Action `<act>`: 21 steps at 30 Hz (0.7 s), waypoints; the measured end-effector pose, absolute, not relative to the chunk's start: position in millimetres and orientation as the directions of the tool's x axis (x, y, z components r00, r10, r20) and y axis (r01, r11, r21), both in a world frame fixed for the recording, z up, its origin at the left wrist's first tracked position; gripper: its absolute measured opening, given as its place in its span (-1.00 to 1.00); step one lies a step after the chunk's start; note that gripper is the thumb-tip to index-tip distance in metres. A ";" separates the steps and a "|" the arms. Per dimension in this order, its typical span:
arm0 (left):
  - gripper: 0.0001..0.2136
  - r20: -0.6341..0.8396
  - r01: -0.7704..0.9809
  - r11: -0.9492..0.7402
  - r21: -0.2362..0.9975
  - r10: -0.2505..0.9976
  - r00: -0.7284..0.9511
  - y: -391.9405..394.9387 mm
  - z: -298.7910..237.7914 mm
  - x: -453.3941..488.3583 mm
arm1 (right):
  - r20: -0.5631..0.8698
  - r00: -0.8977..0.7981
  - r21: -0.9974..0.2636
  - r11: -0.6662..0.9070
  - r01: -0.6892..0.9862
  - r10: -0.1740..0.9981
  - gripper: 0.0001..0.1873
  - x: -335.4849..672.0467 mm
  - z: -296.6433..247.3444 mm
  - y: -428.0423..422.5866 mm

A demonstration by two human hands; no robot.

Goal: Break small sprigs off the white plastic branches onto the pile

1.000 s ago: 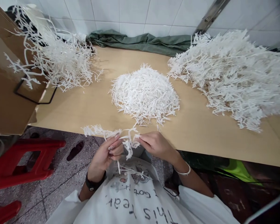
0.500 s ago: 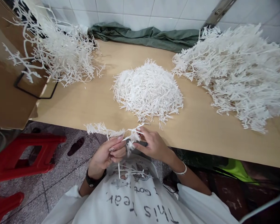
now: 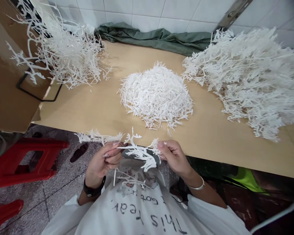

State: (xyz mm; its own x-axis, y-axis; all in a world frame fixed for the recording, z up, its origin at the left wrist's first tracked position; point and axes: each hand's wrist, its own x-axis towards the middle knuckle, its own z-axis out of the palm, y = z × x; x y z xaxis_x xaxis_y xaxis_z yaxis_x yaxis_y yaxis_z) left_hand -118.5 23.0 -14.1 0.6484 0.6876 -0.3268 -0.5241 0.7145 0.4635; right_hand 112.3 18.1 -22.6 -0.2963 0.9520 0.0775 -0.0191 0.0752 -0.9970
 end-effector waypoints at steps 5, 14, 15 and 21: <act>-0.39 -0.408 -0.448 0.724 0.524 0.675 0.615 14.1 -8.2 -112.6 | -0.017 0.066 -0.969 0.000 -0.247 0.998 -0.43 100.5 -15.0 6.6; -0.44 -0.367 -0.405 0.702 0.586 0.676 0.639 8.5 -9.6 -103.4 | 0.076 0.390 -0.976 0.148 -0.158 0.918 -0.40 94.8 2.3 20.0; -0.44 -0.361 -0.400 0.698 0.594 0.675 0.643 8.3 -10.6 -102.5 | 0.064 0.398 -0.976 0.141 -0.168 0.915 -0.40 93.4 3.3 21.9; -0.47 -0.308 -0.358 0.654 0.667 0.679 0.667 2.3 -18.9 -97.1 | 0.064 0.448 -0.984 0.130 -0.118 0.892 -0.44 86.8 18.7 28.3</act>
State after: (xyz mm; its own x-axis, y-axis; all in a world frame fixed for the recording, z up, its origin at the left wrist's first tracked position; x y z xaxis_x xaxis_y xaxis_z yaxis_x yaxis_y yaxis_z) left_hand -97.1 2.3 -18.9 0.6666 0.6789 -0.3077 -0.3578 0.6536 0.6669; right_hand 86.8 28.3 18.7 0.4478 0.8918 0.0640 -0.1184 0.1301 -0.9844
